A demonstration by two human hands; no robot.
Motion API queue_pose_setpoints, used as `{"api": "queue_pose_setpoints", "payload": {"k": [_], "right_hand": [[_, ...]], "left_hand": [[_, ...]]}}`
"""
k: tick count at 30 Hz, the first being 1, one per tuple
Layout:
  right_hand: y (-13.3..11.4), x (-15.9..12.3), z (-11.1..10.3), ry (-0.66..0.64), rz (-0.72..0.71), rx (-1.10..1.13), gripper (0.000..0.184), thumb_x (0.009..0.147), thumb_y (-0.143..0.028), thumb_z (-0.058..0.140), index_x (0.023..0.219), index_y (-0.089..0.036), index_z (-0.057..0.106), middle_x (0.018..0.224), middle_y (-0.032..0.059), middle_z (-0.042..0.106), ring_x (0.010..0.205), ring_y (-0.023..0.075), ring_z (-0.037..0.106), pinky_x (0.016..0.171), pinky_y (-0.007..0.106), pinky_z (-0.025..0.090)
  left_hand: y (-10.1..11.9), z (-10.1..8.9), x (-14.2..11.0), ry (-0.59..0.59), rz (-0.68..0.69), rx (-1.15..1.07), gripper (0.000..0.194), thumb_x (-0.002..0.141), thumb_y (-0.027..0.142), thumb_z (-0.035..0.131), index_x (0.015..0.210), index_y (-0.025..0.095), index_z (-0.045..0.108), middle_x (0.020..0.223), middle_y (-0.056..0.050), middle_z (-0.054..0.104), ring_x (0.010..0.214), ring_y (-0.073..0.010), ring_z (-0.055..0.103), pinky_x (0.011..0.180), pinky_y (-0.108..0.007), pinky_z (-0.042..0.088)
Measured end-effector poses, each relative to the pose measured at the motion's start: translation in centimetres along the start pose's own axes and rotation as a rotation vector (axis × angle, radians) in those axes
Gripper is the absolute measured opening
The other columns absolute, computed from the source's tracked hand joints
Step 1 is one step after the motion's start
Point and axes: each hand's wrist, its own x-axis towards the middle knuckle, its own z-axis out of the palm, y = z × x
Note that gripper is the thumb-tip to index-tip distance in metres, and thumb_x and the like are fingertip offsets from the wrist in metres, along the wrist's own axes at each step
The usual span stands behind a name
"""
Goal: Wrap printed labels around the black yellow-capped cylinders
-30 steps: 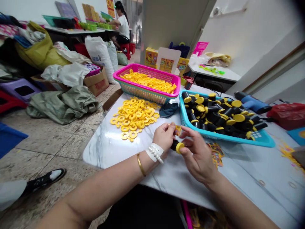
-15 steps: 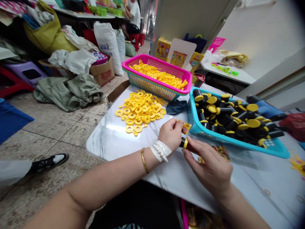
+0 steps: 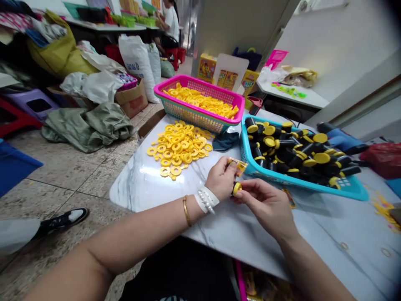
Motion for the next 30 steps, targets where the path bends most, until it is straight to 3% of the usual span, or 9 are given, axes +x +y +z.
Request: {"api": "queue_pose_setpoints", "payload": {"k": [3,5,11,13,17,22,26,28,30], "right_hand": [[0.0,0.3,-0.6,-0.103,-0.022,0.032,0.047,0.077,-0.037,0.084,0.119,-0.021,0.071,0.104,0.0094,0.077,0.081,0.0209,0.076,0.074,0.034,0.067],[0.0,0.4,-0.8,-0.190,0.028,0.127,0.050,0.080,-0.037,0.081,0.126,-0.021,0.068,0.099,0.0085,0.077,0.078,0.0201,0.076,0.074,0.035,0.067],[0.2,1.2,-0.9,-0.156,0.124,0.366,0.037,0.085,-0.041,0.075,0.115,-0.020,0.074,0.087,0.0057,0.076,0.071,0.0171,0.073,0.066,0.035,0.068],[0.2,1.1,-0.8,-0.146,0.121,0.350,0.036,0.086,-0.041,0.074,0.114,-0.019,0.075,0.082,0.0052,0.075,0.069,0.0167,0.072,0.064,0.034,0.067],[-0.1,0.3,-0.5,-0.059,0.035,0.234,0.037,0.083,-0.035,0.078,0.118,-0.023,0.073,0.084,0.0025,0.072,0.070,0.0155,0.070,0.064,0.031,0.065],[-0.1,-0.2,0.6,0.037,0.005,0.090,0.030,0.081,-0.035,0.080,0.106,-0.018,0.076,0.072,0.0008,0.068,0.052,0.0112,0.063,0.049,0.024,0.058],[-0.2,0.4,1.4,0.071,0.198,0.326,0.033,0.081,-0.045,0.077,0.096,-0.015,0.076,0.064,0.0033,0.071,0.052,0.0120,0.065,0.049,0.021,0.057],[-0.4,0.8,1.5,0.011,0.359,0.496,0.035,0.072,-0.043,0.085,0.090,-0.015,0.075,0.065,0.0035,0.071,0.055,0.0110,0.065,0.050,0.018,0.056],[-0.6,1.0,1.4,-0.084,0.490,0.596,0.034,0.065,-0.038,0.089,0.084,-0.015,0.073,0.066,0.0023,0.069,0.052,0.0081,0.061,0.046,0.015,0.051]], "left_hand": [[-0.1,-0.1,0.8,0.040,-0.145,-0.131,0.017,0.092,0.020,0.056,0.076,0.018,0.052,0.059,0.005,0.049,0.051,-0.0076,0.043,0.052,-0.019,0.038],[0.0,-0.1,0.9,0.065,-0.180,-0.185,0.016,0.091,0.020,0.059,0.076,0.017,0.052,0.058,0.005,0.049,0.049,-0.0071,0.044,0.050,-0.019,0.037],[0.4,-0.1,0.4,-0.166,-0.358,-0.348,0.023,0.088,0.030,0.063,0.074,0.017,0.050,0.057,0.001,0.054,0.045,-0.0119,0.051,0.044,-0.022,0.039],[0.5,-0.1,0.4,-0.147,-0.365,-0.351,0.023,0.088,0.029,0.064,0.073,0.017,0.049,0.057,0.001,0.053,0.045,-0.0114,0.051,0.044,-0.022,0.040],[0.3,-0.1,0.6,0.027,-0.311,-0.255,0.019,0.091,0.024,0.059,0.075,0.016,0.051,0.056,0.004,0.049,0.044,-0.0070,0.046,0.047,-0.019,0.038],[-0.3,0.3,0.6,0.047,-0.210,-0.174,0.023,0.090,0.031,0.063,0.075,0.017,0.052,0.060,0.005,0.053,0.047,-0.0068,0.046,0.050,-0.019,0.038],[0.0,0.2,0.4,0.084,-0.015,-0.001,0.023,0.087,0.033,0.067,0.075,0.017,0.056,0.063,0.004,0.056,0.051,-0.0069,0.045,0.052,-0.019,0.037],[0.5,0.1,0.5,0.084,0.117,0.092,0.018,0.087,0.029,0.067,0.077,0.017,0.058,0.067,0.003,0.059,0.054,-0.0070,0.047,0.053,-0.019,0.037],[0.9,-0.1,0.7,0.081,0.135,0.097,0.015,0.088,0.026,0.065,0.079,0.017,0.059,0.067,0.003,0.060,0.054,-0.0069,0.047,0.053,-0.019,0.037]]}}
